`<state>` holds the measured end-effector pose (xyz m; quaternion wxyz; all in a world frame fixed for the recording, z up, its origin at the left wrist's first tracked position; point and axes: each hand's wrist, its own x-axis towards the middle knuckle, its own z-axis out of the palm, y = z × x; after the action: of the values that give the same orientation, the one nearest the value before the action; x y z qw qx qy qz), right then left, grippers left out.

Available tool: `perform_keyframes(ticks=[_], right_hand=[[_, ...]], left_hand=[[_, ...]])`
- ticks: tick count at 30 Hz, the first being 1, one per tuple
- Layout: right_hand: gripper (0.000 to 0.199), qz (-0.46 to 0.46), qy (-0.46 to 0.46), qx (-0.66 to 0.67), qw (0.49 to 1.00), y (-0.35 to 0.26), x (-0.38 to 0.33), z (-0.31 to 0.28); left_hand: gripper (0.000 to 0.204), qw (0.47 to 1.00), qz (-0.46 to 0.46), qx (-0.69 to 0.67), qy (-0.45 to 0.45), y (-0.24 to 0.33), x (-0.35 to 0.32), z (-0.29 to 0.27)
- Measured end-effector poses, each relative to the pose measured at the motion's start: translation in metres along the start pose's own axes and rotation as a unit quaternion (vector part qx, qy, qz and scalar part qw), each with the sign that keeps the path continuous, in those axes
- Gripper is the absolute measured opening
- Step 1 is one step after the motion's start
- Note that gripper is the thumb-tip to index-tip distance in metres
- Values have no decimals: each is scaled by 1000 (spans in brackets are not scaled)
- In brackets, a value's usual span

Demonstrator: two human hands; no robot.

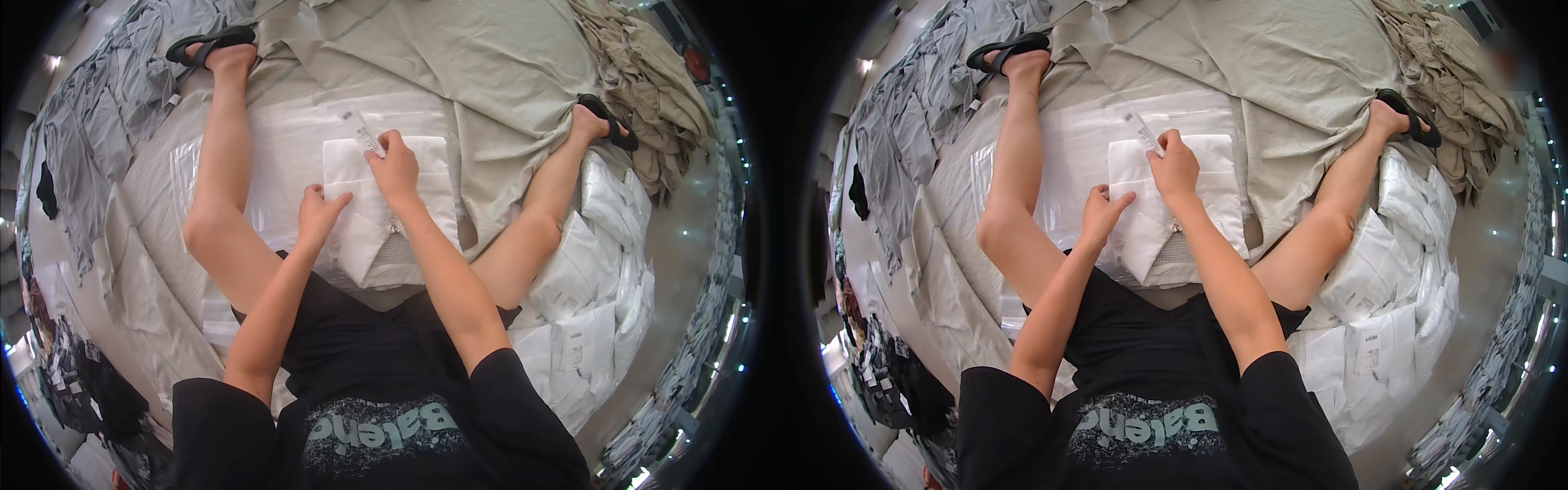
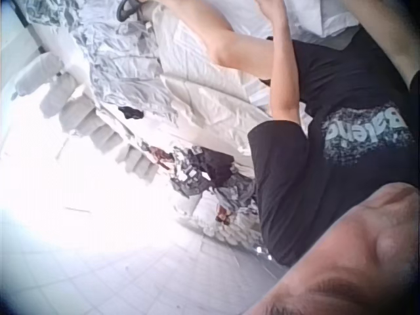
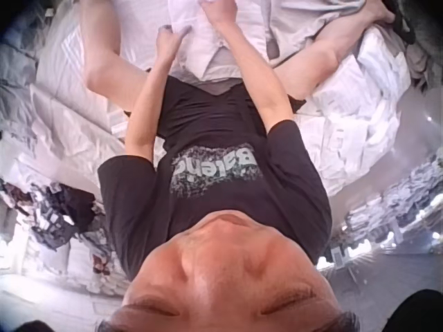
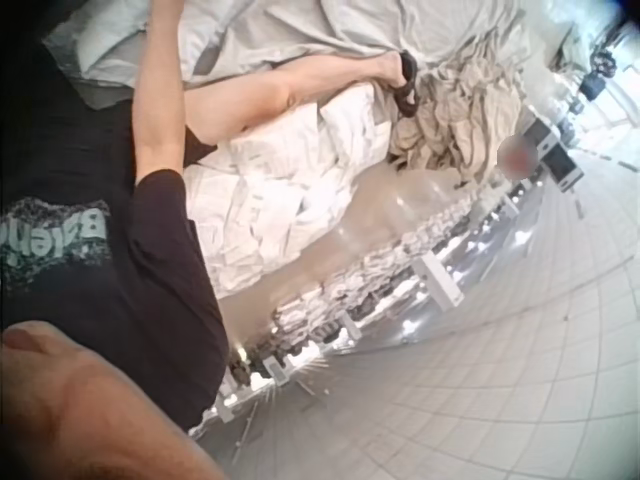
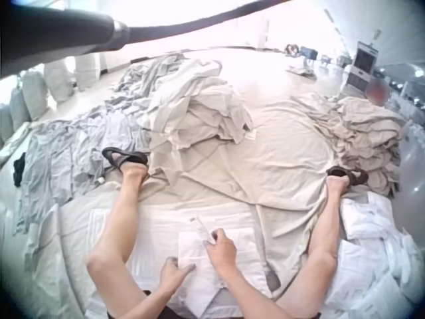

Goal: The person sits on the floor and repeatedly folds white shirts, places them into clear plastic bags, and seals the bags. They handle the garments one at a time, smoothing and aligning them before packaging.

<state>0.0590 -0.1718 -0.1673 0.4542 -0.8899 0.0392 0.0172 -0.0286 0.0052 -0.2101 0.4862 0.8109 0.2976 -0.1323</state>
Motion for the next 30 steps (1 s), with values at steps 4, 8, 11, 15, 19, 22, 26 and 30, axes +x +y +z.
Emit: perform_keyframes(ticks=[4, 8, 11, 15, 19, 22, 26, 30], right_hand=[[31, 78, -17, 336, 939, 4, -43, -35], [30, 159, -60, 359, 918, 21, -77, -53], [49, 24, -37, 1, 999, 26, -78, -50], [65, -104, 152, -194, 964, 44, -86, -83], [87, 140, 2, -126, 982, 86, -81, -105], [85, 168, -28, -13, 985, 104, -71, -110], [70, 209, -84, 185, 957, 108, -67, -109], [68, 29, 49, -44, 997, 127, -75, -100]], left_hand=[[60, 979, -44, -148, -133, 8, 2, -2], [46, 964, 10, -264, -40, 29, 7, 18], [56, 950, -37, -301, -77, 34, 10, 16], [70, 976, -65, -189, -91, 43, -20, -4], [70, 969, -69, -211, -106, 33, -38, 4], [66, 979, 27, -191, -59, 13, -32, 17], [70, 998, 60, -18, -29, 6, -1, 13], [72, 990, -16, -72, -120, 34, 10, 7]])
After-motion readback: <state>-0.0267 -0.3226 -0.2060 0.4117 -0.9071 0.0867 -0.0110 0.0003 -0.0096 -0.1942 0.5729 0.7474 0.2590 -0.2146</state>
